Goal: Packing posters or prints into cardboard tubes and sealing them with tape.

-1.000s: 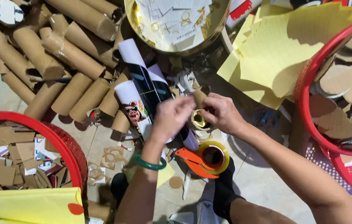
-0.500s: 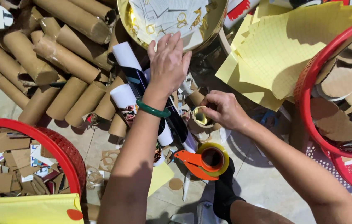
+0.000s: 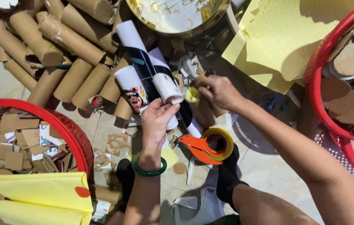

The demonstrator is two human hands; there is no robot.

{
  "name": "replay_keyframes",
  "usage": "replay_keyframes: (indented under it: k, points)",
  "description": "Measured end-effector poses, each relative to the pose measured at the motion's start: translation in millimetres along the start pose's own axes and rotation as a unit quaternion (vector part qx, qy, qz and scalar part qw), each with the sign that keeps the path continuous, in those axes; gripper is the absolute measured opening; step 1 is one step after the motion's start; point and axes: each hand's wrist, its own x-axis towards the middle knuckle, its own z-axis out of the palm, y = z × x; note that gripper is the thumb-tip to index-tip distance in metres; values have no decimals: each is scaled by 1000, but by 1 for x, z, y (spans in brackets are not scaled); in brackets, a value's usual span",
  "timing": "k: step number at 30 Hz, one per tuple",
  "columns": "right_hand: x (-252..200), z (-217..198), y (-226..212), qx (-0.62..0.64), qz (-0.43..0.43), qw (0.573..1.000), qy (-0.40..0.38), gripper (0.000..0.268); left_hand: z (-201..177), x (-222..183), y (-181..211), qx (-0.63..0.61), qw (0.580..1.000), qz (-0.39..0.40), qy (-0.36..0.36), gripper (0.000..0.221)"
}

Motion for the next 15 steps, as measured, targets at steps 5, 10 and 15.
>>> replay_keyframes:
  k: [5,10,15]
  points:
    - [-16,-60,-75,171,10,984,36,34,-41,-13,-25,12,990,-71,-122,7]
    - [-28,-71,-104,375,-163,892,-191,53,-49,-18,-26,-120,952,-164,-229,10]
    - [-43,-29,-69,456,19,859,-233,26,-43,-21,-20,-158,970,-148,-110,13]
